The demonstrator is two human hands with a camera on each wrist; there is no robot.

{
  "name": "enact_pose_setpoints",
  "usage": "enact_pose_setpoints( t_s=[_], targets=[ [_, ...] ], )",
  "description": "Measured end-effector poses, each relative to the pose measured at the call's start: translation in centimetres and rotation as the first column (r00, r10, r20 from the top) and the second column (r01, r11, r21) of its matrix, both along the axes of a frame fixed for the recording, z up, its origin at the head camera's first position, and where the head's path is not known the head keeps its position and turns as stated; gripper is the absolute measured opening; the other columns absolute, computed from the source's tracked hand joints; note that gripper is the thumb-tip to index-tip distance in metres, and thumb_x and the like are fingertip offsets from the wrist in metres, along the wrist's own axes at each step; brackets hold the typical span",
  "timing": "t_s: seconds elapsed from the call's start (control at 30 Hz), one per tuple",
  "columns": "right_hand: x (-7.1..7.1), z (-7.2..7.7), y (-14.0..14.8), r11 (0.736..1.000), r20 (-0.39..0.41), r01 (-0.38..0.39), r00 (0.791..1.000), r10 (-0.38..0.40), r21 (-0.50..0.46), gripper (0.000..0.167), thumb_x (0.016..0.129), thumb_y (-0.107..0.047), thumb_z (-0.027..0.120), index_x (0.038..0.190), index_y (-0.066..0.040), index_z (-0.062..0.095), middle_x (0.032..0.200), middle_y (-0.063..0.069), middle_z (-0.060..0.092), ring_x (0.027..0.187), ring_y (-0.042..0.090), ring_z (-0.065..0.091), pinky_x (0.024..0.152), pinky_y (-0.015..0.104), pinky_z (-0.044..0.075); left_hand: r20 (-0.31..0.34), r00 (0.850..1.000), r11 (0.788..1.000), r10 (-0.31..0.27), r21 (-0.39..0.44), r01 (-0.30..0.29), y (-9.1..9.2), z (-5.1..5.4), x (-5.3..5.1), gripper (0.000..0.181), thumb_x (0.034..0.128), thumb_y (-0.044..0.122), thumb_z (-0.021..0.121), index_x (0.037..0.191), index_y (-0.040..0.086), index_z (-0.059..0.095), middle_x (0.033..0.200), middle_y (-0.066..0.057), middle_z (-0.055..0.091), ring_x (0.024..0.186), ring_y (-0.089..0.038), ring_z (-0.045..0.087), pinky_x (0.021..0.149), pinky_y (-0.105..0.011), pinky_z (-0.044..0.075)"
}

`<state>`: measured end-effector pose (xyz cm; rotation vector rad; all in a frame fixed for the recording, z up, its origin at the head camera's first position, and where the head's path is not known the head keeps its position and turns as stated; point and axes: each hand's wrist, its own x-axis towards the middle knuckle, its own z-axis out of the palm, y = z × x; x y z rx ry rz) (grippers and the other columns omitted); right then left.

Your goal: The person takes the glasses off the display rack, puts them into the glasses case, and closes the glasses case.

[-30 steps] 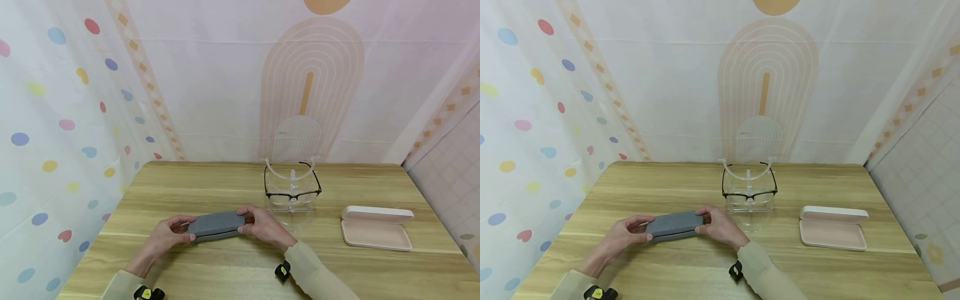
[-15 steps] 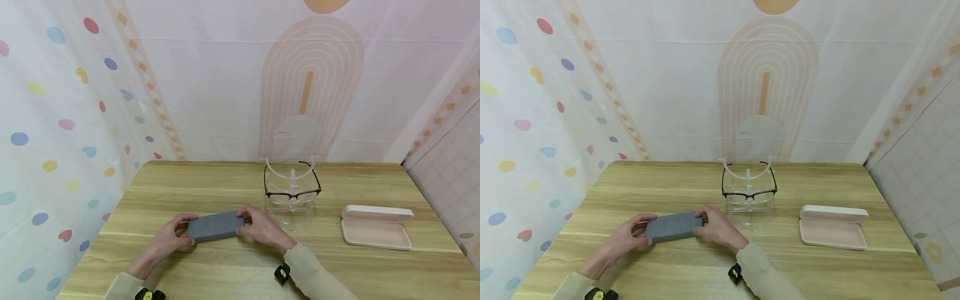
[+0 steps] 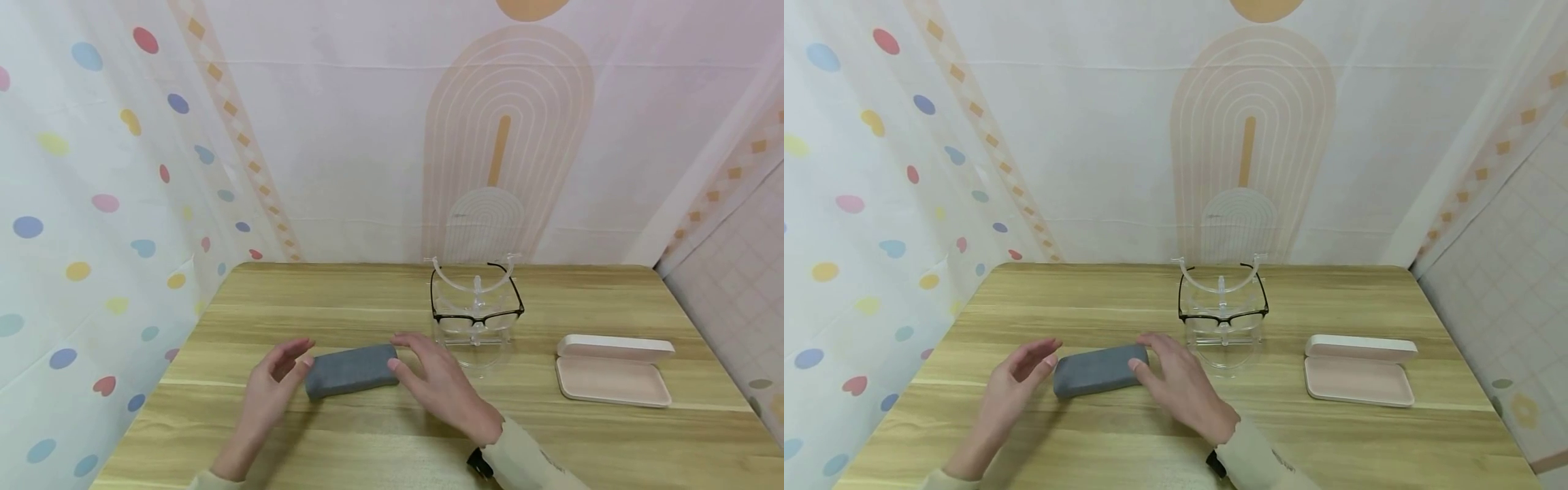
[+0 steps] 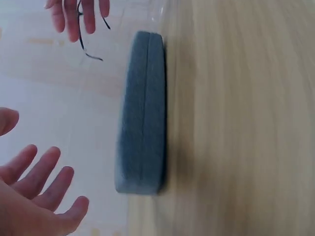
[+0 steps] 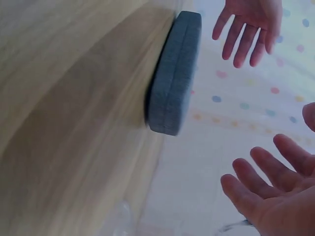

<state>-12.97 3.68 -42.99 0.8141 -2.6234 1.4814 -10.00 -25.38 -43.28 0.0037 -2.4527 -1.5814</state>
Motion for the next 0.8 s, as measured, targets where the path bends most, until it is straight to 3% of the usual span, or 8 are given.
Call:
enact_pose_setpoints(
  t_s=[0.1,0.2,0.3,0.53,0.73,0.8],
  targets=[
    [0.7,0.6,0.6,1.000,-0.113,0.007,0.994,-0.007,-0.006,0.045,0.106,-0.040,0.058,0.142,-0.013,0.060,0.147,0.005,0.059,0.139,0.020,0.051,0.114,0.048,0.042,-0.098,0.995,0.999,0.033,0.034,-0.030,1.4,0.5,0.3,0.031,0.1003,0.010,0.069,0.129,-0.001,0.066,0.127,-0.016,0.071,0.115,0.003,0.061,0.102,-0.013,0.044],
    [1.2,1.1,1.5,0.999,-0.210,0.036,0.977,-0.036,-0.004,0.043,0.106,-0.038,0.059,0.140,-0.012,0.062,0.147,0.004,0.059,0.139,0.021,0.051,0.114,0.049,0.042,-0.169,0.985,0.998,0.044,0.060,-0.034,2.6,1.0,0.6,0.027,0.0993,0.004,0.068,0.126,0.001,0.068,0.125,-0.014,0.072,0.118,-0.001,0.062,0.104,-0.014,0.043],
    [1.6,1.4,2.5,0.998,-0.318,0.070,0.946,-0.067,-0.001,0.040,0.106,-0.035,0.060,0.137,-0.010,0.063,0.146,0.003,0.060,0.138,0.023,0.053,0.112,0.050,0.044,-0.223,0.974,0.997,0.038,0.071,-0.023,3.8,1.4,0.6,0.026,0.0990,0.001,0.067,0.125,0.000,0.068,0.125,-0.011,0.072,0.122,-0.007,0.062,0.108,-0.015,0.040],
    [1.6,1.9,4.7,0.996,-0.553,0.086,0.829,-0.079,-0.014,0.037,0.109,-0.032,0.055,0.130,-0.002,0.065,0.137,0.009,0.065,0.128,0.027,0.060,0.107,0.043,0.048,-0.275,0.961,0.994,-0.019,0.095,0.047,5.9,2.0,0.4,0.027,0.0988,-0.002,0.065,0.125,-0.001,0.067,0.127,-0.011,0.071,0.126,-0.011,0.060,0.111,-0.016,0.038],
    [1.4,2.6,6.3,0.994,-0.678,0.071,0.726,-0.111,-0.086,0.042,0.112,-0.035,0.046,0.126,0.000,0.066,0.129,0.013,0.068,0.118,0.030,0.065,0.111,0.027,0.043,-0.283,0.955,0.990,-0.085,0.089,0.114,7.3,2.2,0.0,0.030,0.0986,-0.003,0.064,0.128,-0.001,0.065,0.130,-0.011,0.069,0.129,-0.019,0.059,0.111,-0.017,0.037],
    [1.2,2.7,6.9,0.990,-0.699,0.085,0.702,-0.137,-0.109,0.043,0.112,-0.034,0.046,0.124,0.002,0.066,0.127,0.014,0.069,0.115,0.031,0.066,0.111,0.024,0.042,-0.286,0.953,0.988,-0.099,0.088,0.129,7.8,2.3,-0.2,0.029,0.0989,-0.002,0.064,0.128,-0.001,0.065,0.130,-0.012,0.070,0.129,-0.018,0.059,0.111,-0.017,0.038]
  ],
)
